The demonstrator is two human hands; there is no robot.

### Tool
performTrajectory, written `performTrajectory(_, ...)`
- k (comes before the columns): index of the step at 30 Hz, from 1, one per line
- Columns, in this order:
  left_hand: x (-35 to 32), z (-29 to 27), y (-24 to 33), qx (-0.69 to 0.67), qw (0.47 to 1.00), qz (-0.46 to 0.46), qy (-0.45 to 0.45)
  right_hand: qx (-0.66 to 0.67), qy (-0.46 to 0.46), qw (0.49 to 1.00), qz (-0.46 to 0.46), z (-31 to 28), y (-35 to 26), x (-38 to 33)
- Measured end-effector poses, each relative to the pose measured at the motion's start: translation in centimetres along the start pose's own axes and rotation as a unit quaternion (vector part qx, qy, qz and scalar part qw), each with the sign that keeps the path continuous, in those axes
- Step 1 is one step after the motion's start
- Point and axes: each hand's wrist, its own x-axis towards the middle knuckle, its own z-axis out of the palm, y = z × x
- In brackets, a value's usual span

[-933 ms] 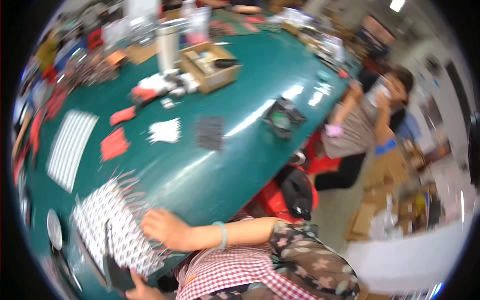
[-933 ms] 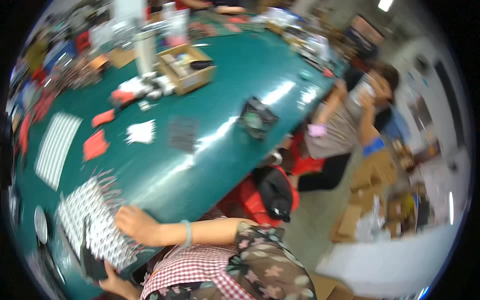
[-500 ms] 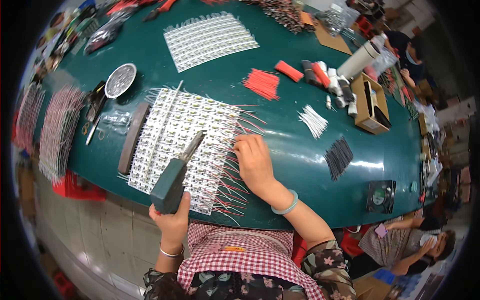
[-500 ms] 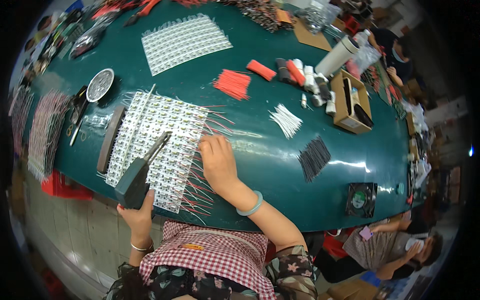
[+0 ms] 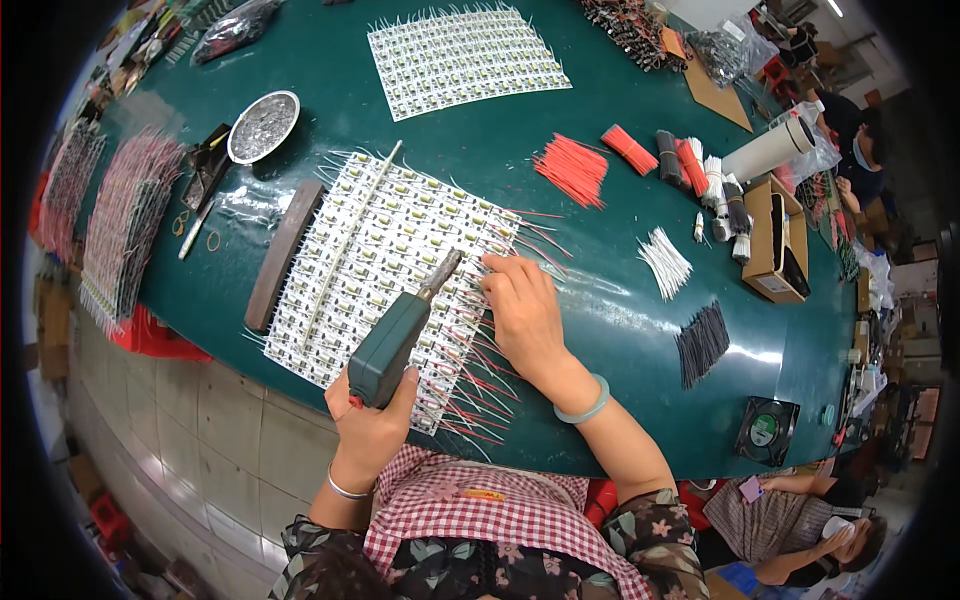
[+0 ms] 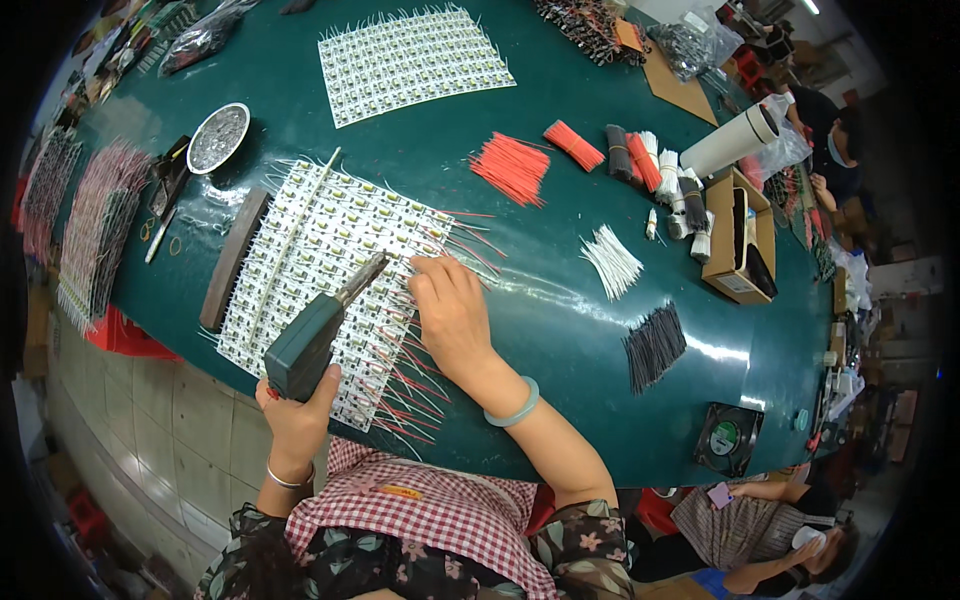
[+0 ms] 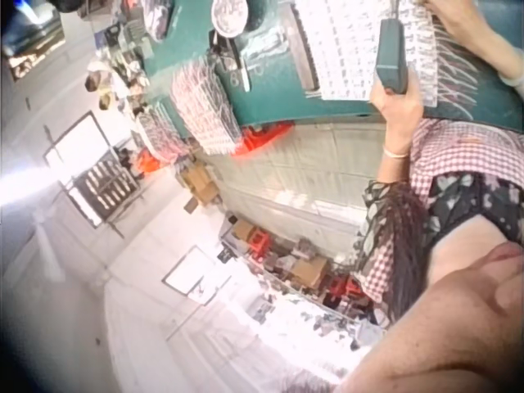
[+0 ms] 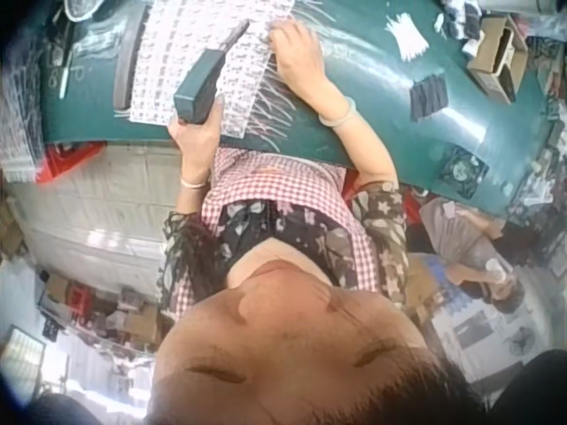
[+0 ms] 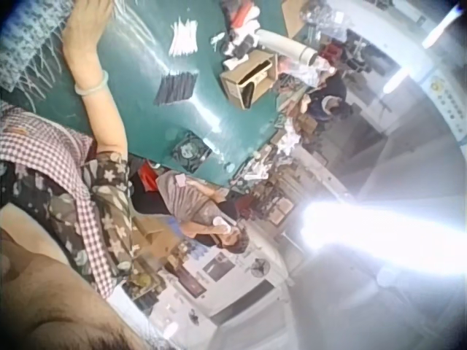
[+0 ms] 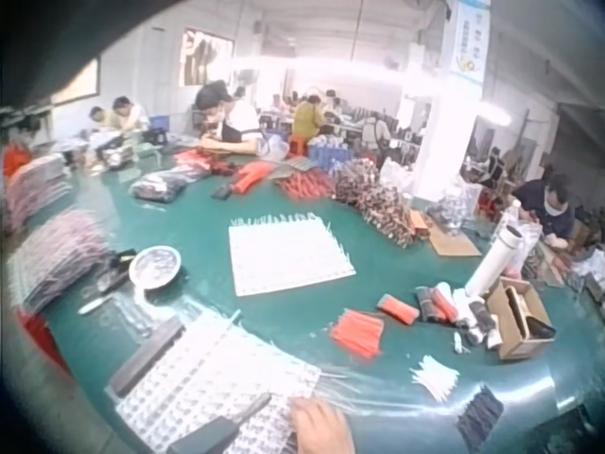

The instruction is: The person assembles electronic components onto LED panels using a soldering gun and pliers, connecting red wires and white plastic tubes.

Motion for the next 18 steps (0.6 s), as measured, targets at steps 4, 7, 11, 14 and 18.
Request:
performTrajectory(4,0.34,0.38,-0.14,0.016,1.0,-0.01,-0.002,-0.035,-0.01,0.999,-0.017,-0.06,0.06,0.34)
performTrajectory(7,0.52,0.49,-0.45,0.053,0.998,0.005,-0.019,-0.066,-0.02,0.997,-0.033,-0.47,-0.08,0.6)
performTrajectory(11,0.72,0.68,-0.62,0.076,0.996,-0.005,-0.037,-0.12,-0.031,0.99,-0.062,-0.42,-0.22,0.73)
performTrajectory(14,0.83,0.9,-0.36,0.083,0.996,-0.02,-0.028,-0.139,-0.024,0.987,-0.07,-0.19,-0.27,0.74)
performTrajectory(18,0.99,0.89,-0.44,0.1,0.994,0.015,-0.029,-0.148,-0.03,0.987,-0.058,-0.2,-0.59,0.7)
